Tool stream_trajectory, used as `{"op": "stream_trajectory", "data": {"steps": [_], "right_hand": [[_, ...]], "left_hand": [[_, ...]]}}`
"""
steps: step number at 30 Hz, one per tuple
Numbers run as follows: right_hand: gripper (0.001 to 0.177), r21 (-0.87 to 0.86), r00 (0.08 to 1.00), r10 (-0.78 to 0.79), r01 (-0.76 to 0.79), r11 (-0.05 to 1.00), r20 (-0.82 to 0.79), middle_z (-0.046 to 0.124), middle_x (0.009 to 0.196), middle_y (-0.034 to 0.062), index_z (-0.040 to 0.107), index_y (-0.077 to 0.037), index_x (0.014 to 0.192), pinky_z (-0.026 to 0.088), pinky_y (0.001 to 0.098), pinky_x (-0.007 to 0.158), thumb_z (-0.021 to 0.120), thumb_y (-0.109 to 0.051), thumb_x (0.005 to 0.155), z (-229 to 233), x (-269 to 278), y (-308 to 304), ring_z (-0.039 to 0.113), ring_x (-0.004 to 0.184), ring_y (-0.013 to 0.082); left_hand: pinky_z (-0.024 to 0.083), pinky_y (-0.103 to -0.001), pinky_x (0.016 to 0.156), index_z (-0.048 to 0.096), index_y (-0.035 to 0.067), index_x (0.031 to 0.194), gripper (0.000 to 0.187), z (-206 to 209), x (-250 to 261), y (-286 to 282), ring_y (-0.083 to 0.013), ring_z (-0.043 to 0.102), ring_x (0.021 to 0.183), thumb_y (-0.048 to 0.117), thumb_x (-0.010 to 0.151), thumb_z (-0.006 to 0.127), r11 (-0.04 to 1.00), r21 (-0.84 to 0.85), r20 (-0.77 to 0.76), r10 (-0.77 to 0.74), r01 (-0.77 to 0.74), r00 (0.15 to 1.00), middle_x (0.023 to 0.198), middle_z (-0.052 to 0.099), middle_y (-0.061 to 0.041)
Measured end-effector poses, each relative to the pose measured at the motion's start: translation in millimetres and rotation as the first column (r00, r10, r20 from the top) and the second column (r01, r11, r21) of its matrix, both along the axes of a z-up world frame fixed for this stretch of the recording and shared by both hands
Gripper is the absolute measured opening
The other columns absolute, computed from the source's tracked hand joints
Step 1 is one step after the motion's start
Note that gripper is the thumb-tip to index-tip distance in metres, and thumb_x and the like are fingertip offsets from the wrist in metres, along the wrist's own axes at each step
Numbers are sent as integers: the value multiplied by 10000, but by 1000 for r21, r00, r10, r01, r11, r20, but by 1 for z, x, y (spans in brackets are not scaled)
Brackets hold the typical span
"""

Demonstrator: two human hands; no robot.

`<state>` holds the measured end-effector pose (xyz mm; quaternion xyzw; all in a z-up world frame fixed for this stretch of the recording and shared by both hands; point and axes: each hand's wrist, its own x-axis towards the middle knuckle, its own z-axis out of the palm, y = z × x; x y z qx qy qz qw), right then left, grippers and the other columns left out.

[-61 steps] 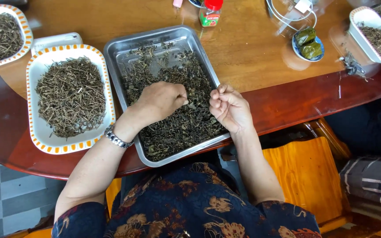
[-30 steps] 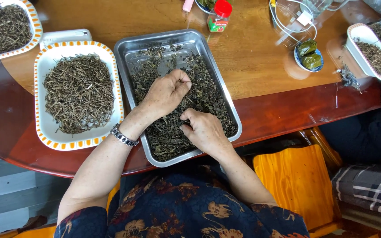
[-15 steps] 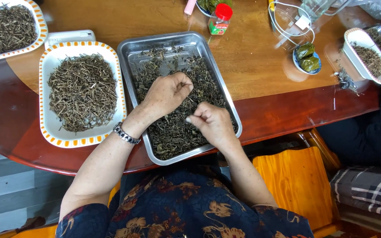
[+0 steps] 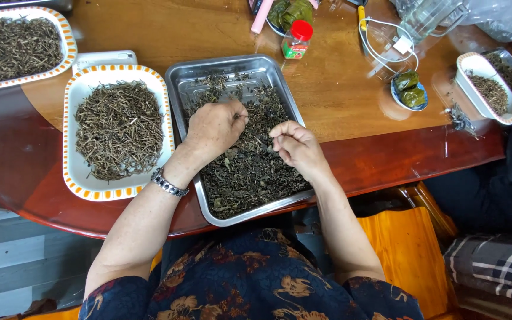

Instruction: Sorting through dried tea leaves in a metal tray to remove stems and debris by hand.

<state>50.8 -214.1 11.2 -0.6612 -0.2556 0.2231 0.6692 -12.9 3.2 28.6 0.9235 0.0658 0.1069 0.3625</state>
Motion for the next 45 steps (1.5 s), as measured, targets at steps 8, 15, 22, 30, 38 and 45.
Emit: {"op": "stream_trajectory", "data": {"steps": [8, 15, 22, 30, 38, 45], "right_hand": [[169, -545, 811, 157, 223, 809, 564, 721, 758, 109, 758, -71, 1061, 546, 355, 583, 679, -68, 912, -12, 2, 26, 679, 627, 224], [84, -659, 783, 240, 268, 703, 574, 667, 570, 60, 727, -148, 937, 537, 408, 586, 675, -131, 874, -5, 2, 34, 697, 597, 309], [100, -495, 872, 141, 127, 859, 469, 624, 559, 97, 700, -80, 960, 504, 359, 549, 645, -29, 894, 1, 7, 16, 600, 542, 230], [74, 19, 956, 103, -102, 995, -276, 339, 609, -35, 547, -81, 1018, 289, 140, 319, 580, -95, 953, 4, 7, 0, 332, 416, 15], [120, 218, 869, 272, -195, 956, -414, 413, 699, 10, 545, -51, 1080, 370, 182, 339, 554, -106, 975, -5, 14, 0, 428, 464, 54], [128, 340, 780, 410, -268, 901, -473, 484, 793, 49, 533, -57, 1102, 417, 191, 418, 517, -166, 1036, 1, 12, 15, 520, 579, 94]], "left_hand": [[606, -492, 750, 772, 163, 1054, 165, -5, 1, 0, -340, 765, 779, 184, 934, 660, 1000, 12, -11, 19, -19, 1000, 681, 736, -94], [604, -505, 760, 763, 168, 1055, 162, -5, 0, 1, -366, 762, 803, 184, 929, 661, 1000, -1, -7, 22, -22, 1000, 660, 731, -92], [596, -506, 755, 753, 182, 1065, 167, -8, 1, 4, -362, 754, 792, 206, 939, 645, 1000, -26, -10, 8, -8, 1000, 652, 723, -82], [578, -347, 659, 764, 98, 1109, 189, 24, -16, -12, -212, 626, 555, 77, 947, 669, 927, -347, -3, -151, 141, 988, 593, 662, -77], [425, -252, 628, 762, 80, 1150, 248, -16, -1, -15, -93, 436, 564, 120, 910, 805, 704, -609, 224, -288, 365, 931, 573, 504, 2], [395, -231, 585, 785, 81, 1079, 179, -13, 1, -14, -70, 446, 551, 119, 908, 821, 722, -611, 275, -191, 324, 942, 568, 534, -10]]}}
